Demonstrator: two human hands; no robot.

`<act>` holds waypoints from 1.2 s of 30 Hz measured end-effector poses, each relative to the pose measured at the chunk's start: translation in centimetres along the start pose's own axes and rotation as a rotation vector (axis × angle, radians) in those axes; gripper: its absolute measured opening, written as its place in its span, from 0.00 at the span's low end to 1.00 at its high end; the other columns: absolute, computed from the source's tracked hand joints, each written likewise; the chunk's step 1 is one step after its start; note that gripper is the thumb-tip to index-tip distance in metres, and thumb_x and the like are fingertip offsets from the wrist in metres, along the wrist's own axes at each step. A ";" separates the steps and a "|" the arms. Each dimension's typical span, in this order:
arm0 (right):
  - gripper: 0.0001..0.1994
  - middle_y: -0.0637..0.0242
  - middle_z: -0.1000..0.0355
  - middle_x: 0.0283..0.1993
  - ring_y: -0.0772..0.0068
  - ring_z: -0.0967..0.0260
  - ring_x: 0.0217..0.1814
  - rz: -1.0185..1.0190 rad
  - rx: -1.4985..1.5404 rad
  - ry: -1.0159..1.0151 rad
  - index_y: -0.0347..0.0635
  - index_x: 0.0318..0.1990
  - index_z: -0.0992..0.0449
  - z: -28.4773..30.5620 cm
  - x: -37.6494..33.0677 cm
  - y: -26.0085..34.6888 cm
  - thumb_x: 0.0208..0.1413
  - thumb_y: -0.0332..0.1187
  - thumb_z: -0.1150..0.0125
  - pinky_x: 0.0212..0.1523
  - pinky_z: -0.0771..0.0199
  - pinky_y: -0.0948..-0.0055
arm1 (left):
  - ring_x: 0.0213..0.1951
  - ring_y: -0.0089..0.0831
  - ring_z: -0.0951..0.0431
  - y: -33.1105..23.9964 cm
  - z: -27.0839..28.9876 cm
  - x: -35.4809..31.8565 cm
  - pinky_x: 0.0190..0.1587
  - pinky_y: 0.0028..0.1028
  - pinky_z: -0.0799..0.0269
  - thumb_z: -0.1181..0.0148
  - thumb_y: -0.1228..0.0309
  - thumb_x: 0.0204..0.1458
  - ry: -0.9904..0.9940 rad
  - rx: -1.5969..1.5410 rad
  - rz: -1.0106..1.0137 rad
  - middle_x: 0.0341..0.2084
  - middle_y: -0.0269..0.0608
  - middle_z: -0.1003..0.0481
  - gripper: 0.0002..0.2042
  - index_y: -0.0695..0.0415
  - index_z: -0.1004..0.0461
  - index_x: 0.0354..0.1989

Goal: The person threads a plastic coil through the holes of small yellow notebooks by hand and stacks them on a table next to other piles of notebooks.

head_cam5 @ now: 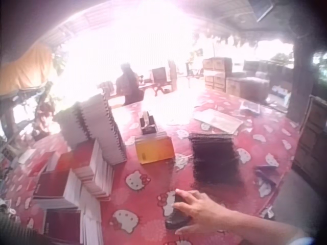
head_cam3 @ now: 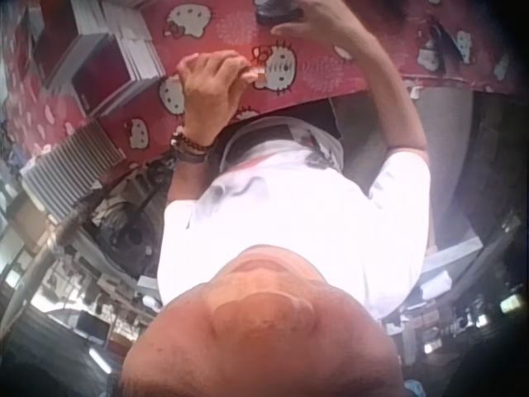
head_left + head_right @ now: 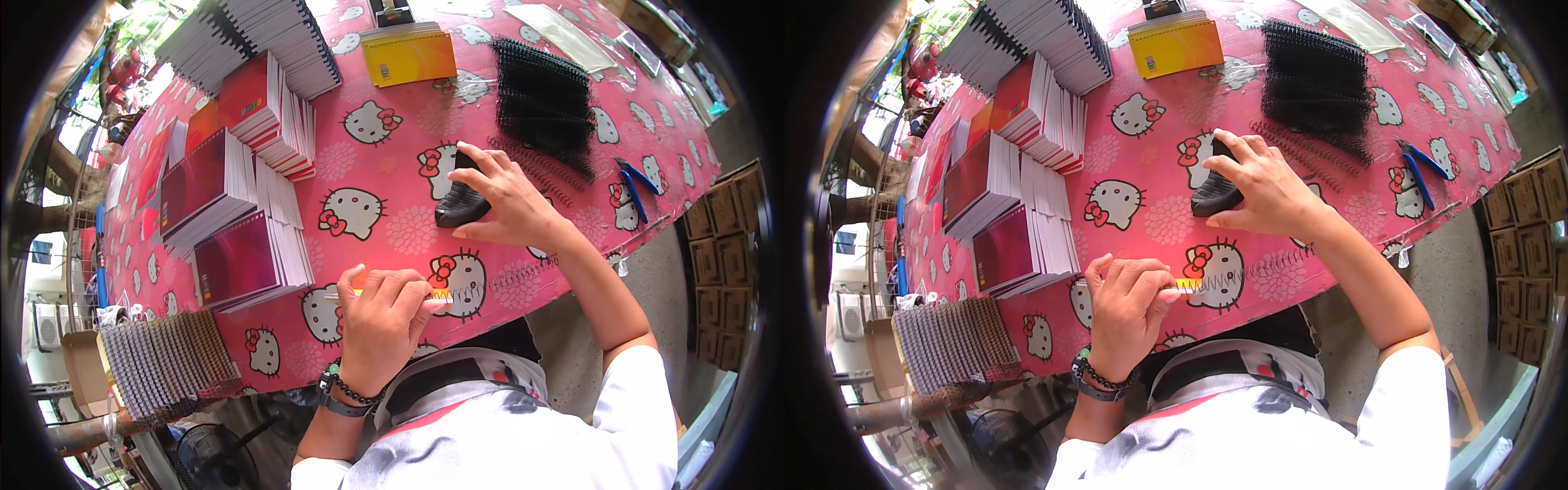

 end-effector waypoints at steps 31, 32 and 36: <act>0.24 0.51 0.29 0.51 0.56 0.34 0.56 0.077 0.834 0.384 0.38 0.38 0.20 -2.2 0.1 7.8 0.43 0.51 0.32 0.55 0.37 0.62 | 0.30 0.21 0.26 4.1 2.1 -3.3 0.61 0.44 0.54 0.24 0.62 0.30 -0.230 -0.081 0.071 0.22 0.22 0.26 0.38 0.52 0.35 0.54; 0.24 0.50 0.29 0.51 0.56 0.34 0.56 0.002 0.757 0.339 0.38 0.39 0.20 -2.4 0.4 6.8 0.43 0.51 0.32 0.54 0.36 0.62 | 0.29 0.21 0.26 4.0 2.3 -3.3 0.61 0.44 0.54 0.23 0.62 0.29 -0.244 -0.081 0.061 0.21 0.21 0.26 0.39 0.52 0.36 0.55; 0.26 0.48 0.31 0.53 0.54 0.34 0.56 0.087 1.229 0.478 0.37 0.41 0.21 -2.4 0.3 9.1 0.42 0.52 0.32 0.55 0.36 0.62 | 0.39 0.25 0.27 4.9 2.1 -3.9 0.61 0.43 0.54 0.23 0.63 0.31 -0.250 -0.114 0.155 0.33 0.29 0.26 0.40 0.55 0.38 0.56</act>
Point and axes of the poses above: each hand's wrist, its own x-axis towards the middle knuckle, its own z-axis out of the back of the hand, y = z × x, the point moved 9 cm from there along x, towards the middle knuckle
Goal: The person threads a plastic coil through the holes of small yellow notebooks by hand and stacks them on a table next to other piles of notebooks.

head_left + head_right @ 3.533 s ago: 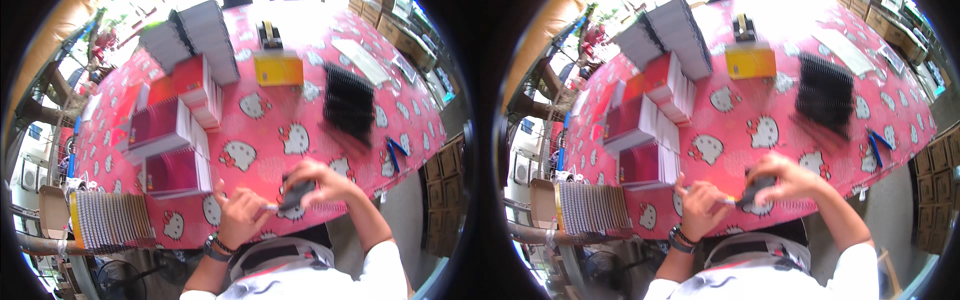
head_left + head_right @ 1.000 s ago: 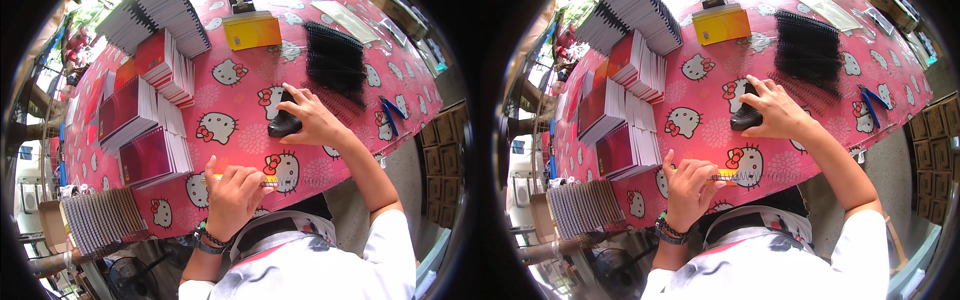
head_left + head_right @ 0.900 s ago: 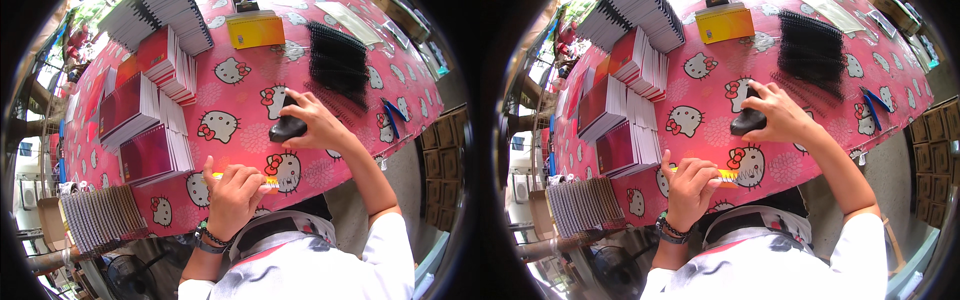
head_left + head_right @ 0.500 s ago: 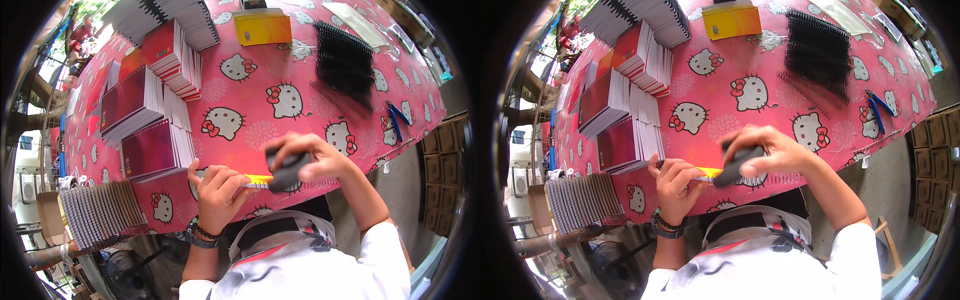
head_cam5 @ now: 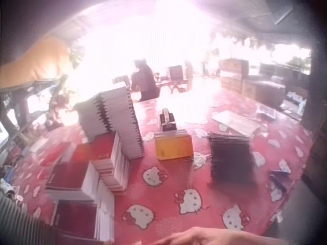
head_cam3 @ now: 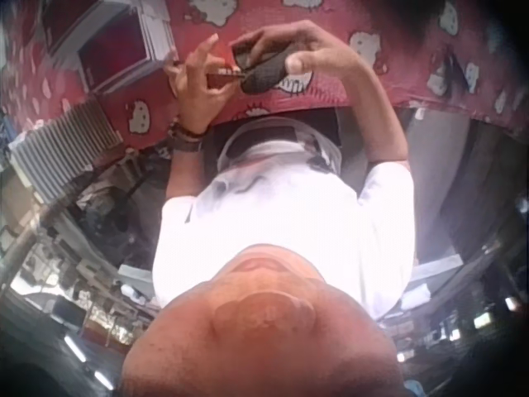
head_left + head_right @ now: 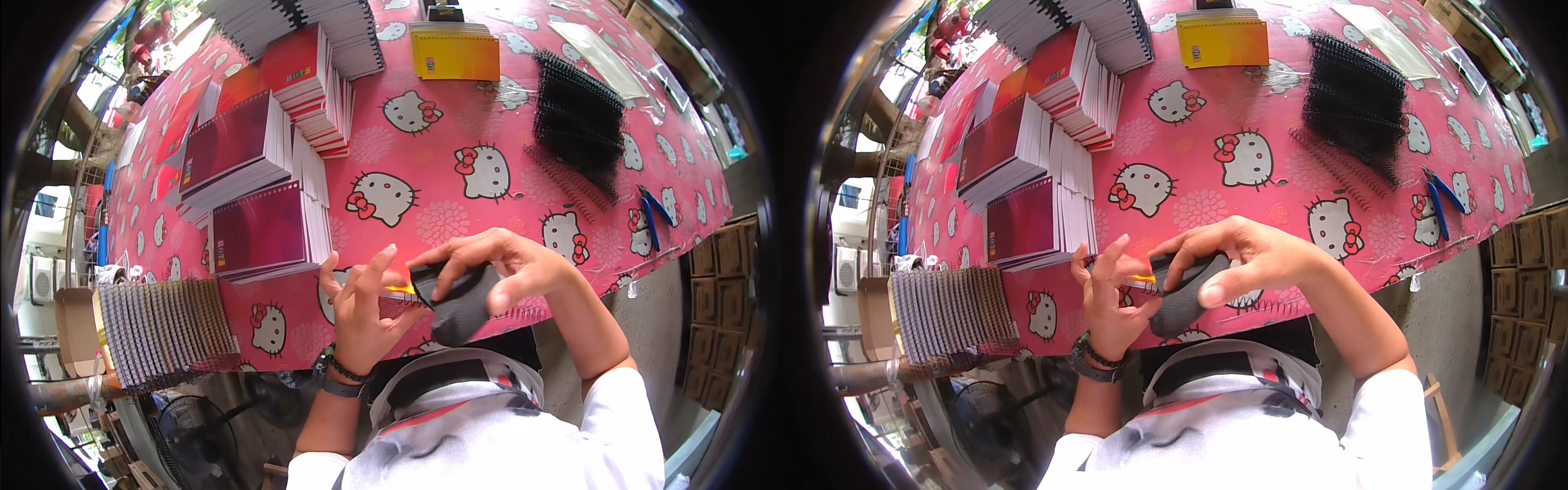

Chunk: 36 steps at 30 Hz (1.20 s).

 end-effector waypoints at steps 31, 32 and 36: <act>0.25 0.50 0.32 0.55 0.50 0.37 0.56 -0.059 -0.618 -0.177 0.40 0.39 0.22 0.4 2.7 -1.0 0.43 0.52 0.32 0.57 0.39 0.56 | 0.34 0.20 0.33 5.0 -3.4 -3.4 0.38 0.22 0.33 0.24 0.79 0.32 -0.117 -0.863 0.430 0.29 0.33 0.35 0.26 0.54 0.41 0.32; 0.26 0.52 0.33 0.56 0.51 0.37 0.56 -0.012 -0.824 -0.270 0.41 0.43 0.24 1.1 1.8 -0.3 0.41 0.50 0.30 0.57 0.39 0.56 | 0.33 0.20 0.33 4.7 -3.3 -3.3 0.36 0.22 0.33 0.24 0.79 0.32 -0.112 -0.851 0.400 0.28 0.33 0.34 0.26 0.54 0.41 0.32; 0.27 0.58 0.32 0.52 0.53 0.37 0.53 0.195 -0.941 -0.325 0.43 0.47 0.28 -1.6 1.3 5.1 0.40 0.45 0.28 0.57 0.40 0.59 | 0.29 0.24 0.31 3.5 -2.4 -2.2 0.33 0.25 0.30 0.26 0.72 0.38 -0.099 -0.631 0.406 0.26 0.36 0.33 0.23 0.56 0.39 0.33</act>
Point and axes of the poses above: each hand's wrist, its own x-axis towards the middle knuckle, its own z-axis out of the back of the hand, y = z × x, the point moved 9 cm from there along x, towards the middle knuckle
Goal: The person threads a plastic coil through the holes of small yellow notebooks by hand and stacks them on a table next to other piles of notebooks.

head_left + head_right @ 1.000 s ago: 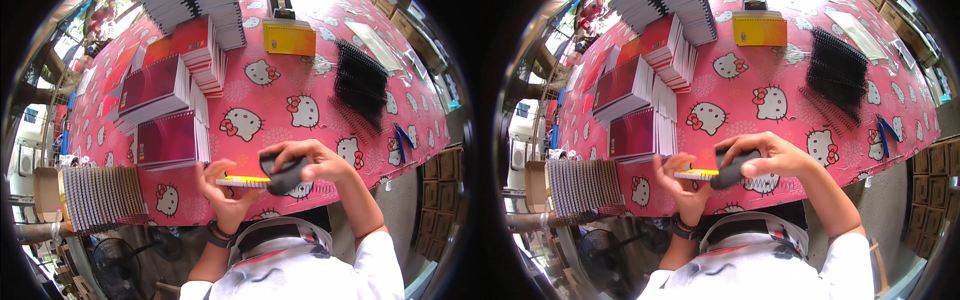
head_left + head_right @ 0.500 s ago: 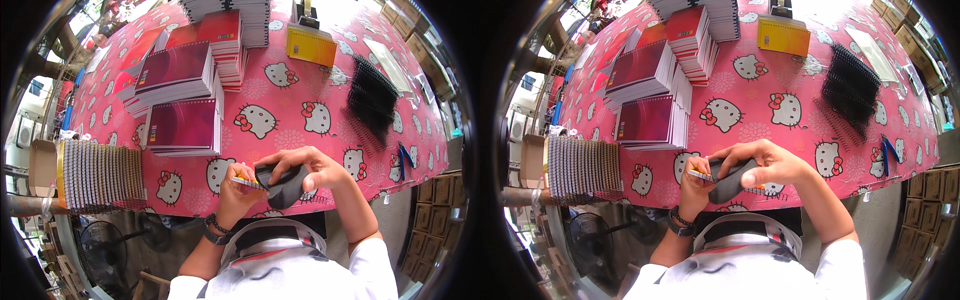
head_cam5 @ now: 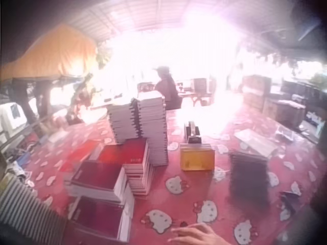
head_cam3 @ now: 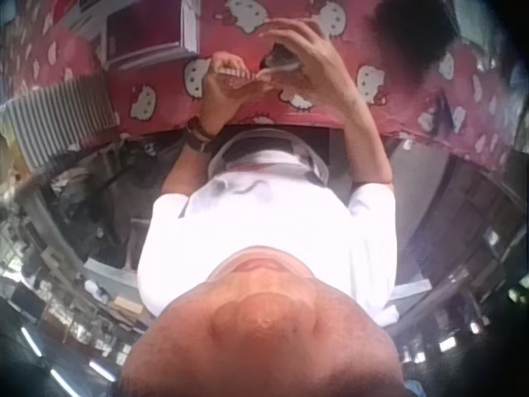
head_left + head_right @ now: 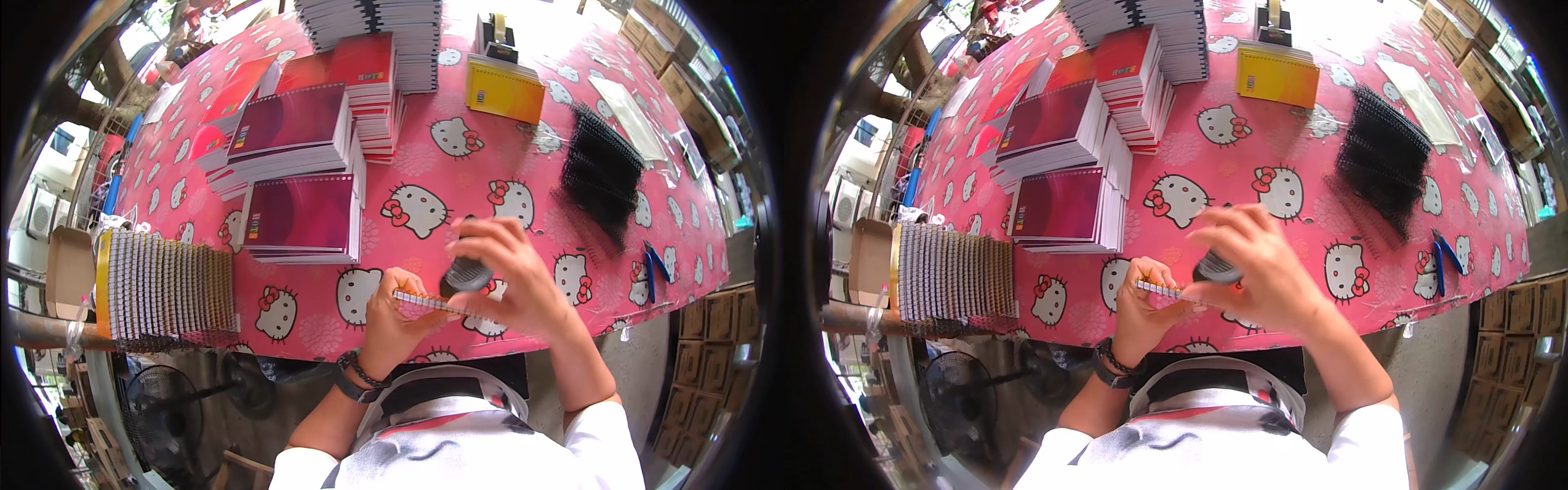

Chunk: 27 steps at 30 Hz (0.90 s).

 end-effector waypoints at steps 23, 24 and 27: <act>0.10 0.63 0.32 0.30 0.62 0.34 0.34 0.029 0.258 -0.221 0.38 0.36 0.28 1.3 -1.0 2.7 0.45 0.27 0.34 0.33 0.33 0.68 | 0.34 0.29 0.24 -6.9 0.3 0.6 0.35 0.25 0.26 0.38 0.78 0.49 -0.055 0.085 -0.231 0.32 0.42 0.27 0.06 0.61 0.27 0.35; 0.10 0.62 0.32 0.30 0.62 0.34 0.33 0.038 0.242 -0.221 0.38 0.36 0.28 1.2 -0.7 2.9 0.45 0.25 0.35 0.33 0.33 0.67 | 0.34 0.30 0.24 -6.8 0.6 0.5 0.35 0.25 0.26 0.38 0.78 0.49 -0.062 0.092 -0.223 0.32 0.42 0.27 0.07 0.61 0.27 0.36; 0.11 0.61 0.31 0.30 0.60 0.34 0.32 0.053 0.200 -0.218 0.37 0.37 0.27 0.6 -0.1 3.7 0.43 0.23 0.36 0.32 0.33 0.67 | 0.35 0.31 0.25 -6.3 1.5 -0.1 0.36 0.27 0.26 0.39 0.77 0.50 -0.094 0.115 -0.202 0.33 0.42 0.27 0.08 0.60 0.28 0.38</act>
Point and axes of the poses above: each hand's wrist, its own x-axis towards the middle knuckle, its own z-axis out of the back of the hand, y = z × x, the point moved 9 cm from there along x, towards the middle knuckle
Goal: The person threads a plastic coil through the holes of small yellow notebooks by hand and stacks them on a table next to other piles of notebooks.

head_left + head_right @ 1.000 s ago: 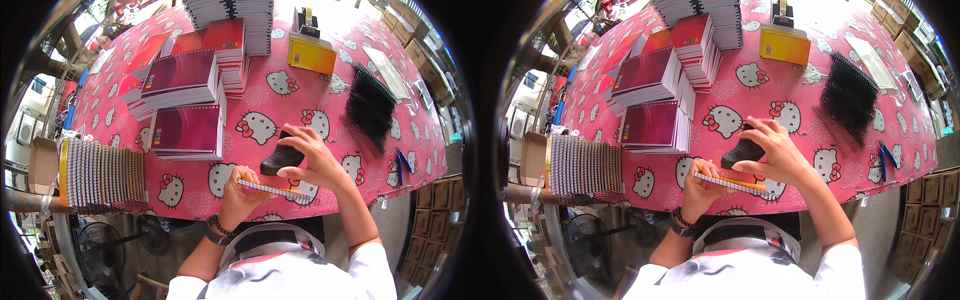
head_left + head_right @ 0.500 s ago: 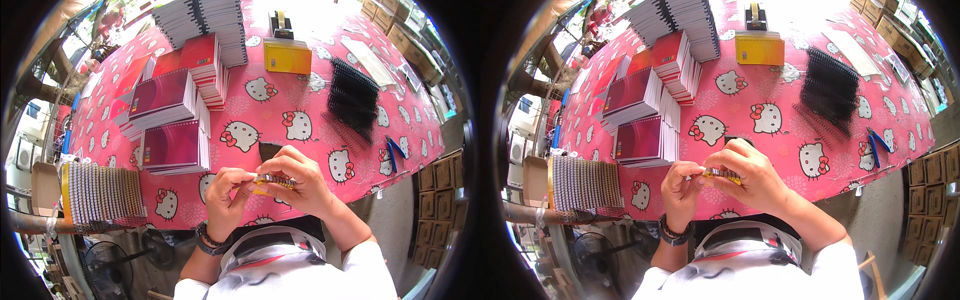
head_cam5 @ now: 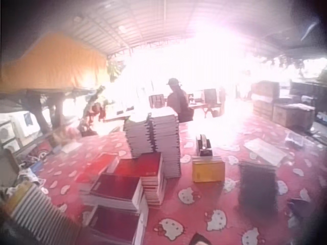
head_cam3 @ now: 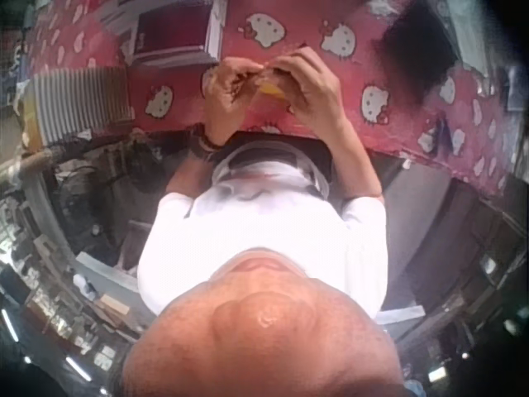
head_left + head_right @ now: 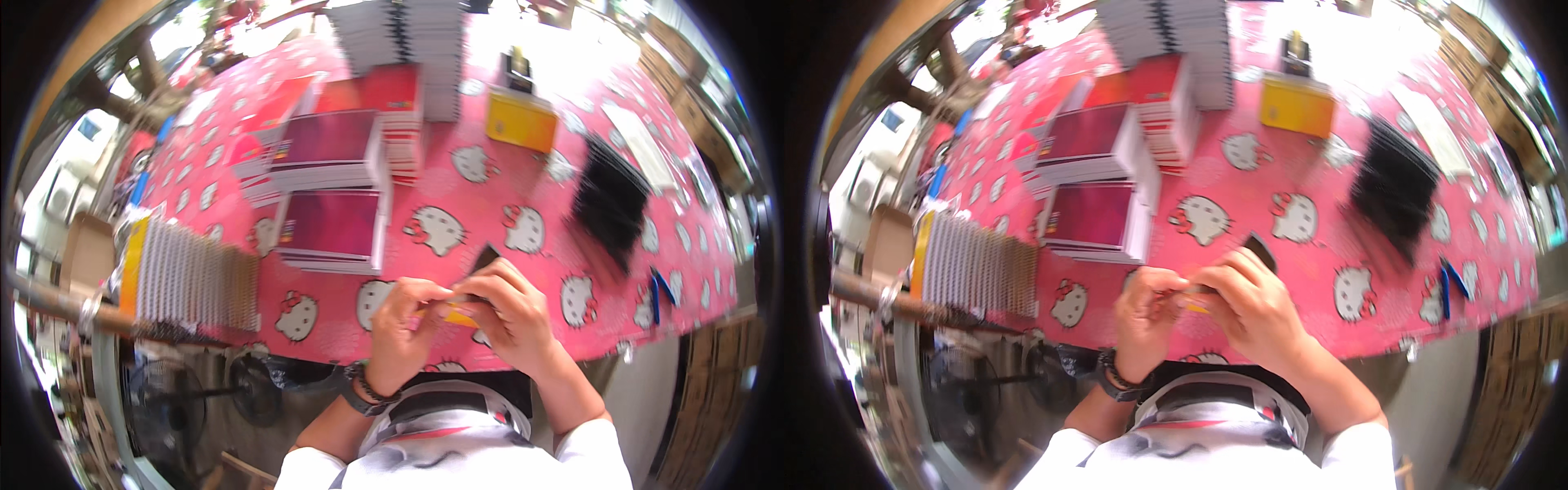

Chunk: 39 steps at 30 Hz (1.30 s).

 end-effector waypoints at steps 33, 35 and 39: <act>0.22 0.60 0.30 0.51 0.56 0.38 0.56 -0.028 -0.317 0.445 0.46 0.44 0.24 -2.3 -0.4 -4.9 0.35 0.31 0.30 0.58 0.44 0.53 | 0.53 0.42 0.32 -13.1 29.0 -0.1 0.58 0.37 0.40 0.41 0.67 0.53 -0.629 1.586 -0.183 0.49 0.49 0.29 0.17 0.66 0.28 0.48; 0.21 0.60 0.31 0.53 0.57 0.39 0.56 0.059 -0.392 0.533 0.50 0.44 0.24 -4.0 -1.5 -4.7 0.36 0.30 0.31 0.60 0.46 0.51 | 0.54 0.44 0.33 -12.1 27.7 1.3 0.58 0.39 0.40 0.40 0.68 0.51 -0.519 1.657 -0.105 0.50 0.50 0.29 0.18 0.67 0.28 0.47; 0.19 0.62 0.32 0.55 0.59 0.40 0.57 0.193 -0.426 0.481 0.53 0.43 0.23 -5.5 -1.4 -6.9 0.38 0.28 0.34 0.61 0.49 0.51 | 0.49 0.44 0.28 -9.1 29.3 2.4 0.53 0.36 0.35 0.42 0.73 0.50 -0.434 1.468 0.055 0.45 0.51 0.26 0.15 0.66 0.27 0.46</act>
Point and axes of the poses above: each hand's wrist, its own x-axis towards the middle knuckle, its own z-axis out of the back of the hand, y = z × x, the point moved 9 cm from there along x, towards the middle knuckle
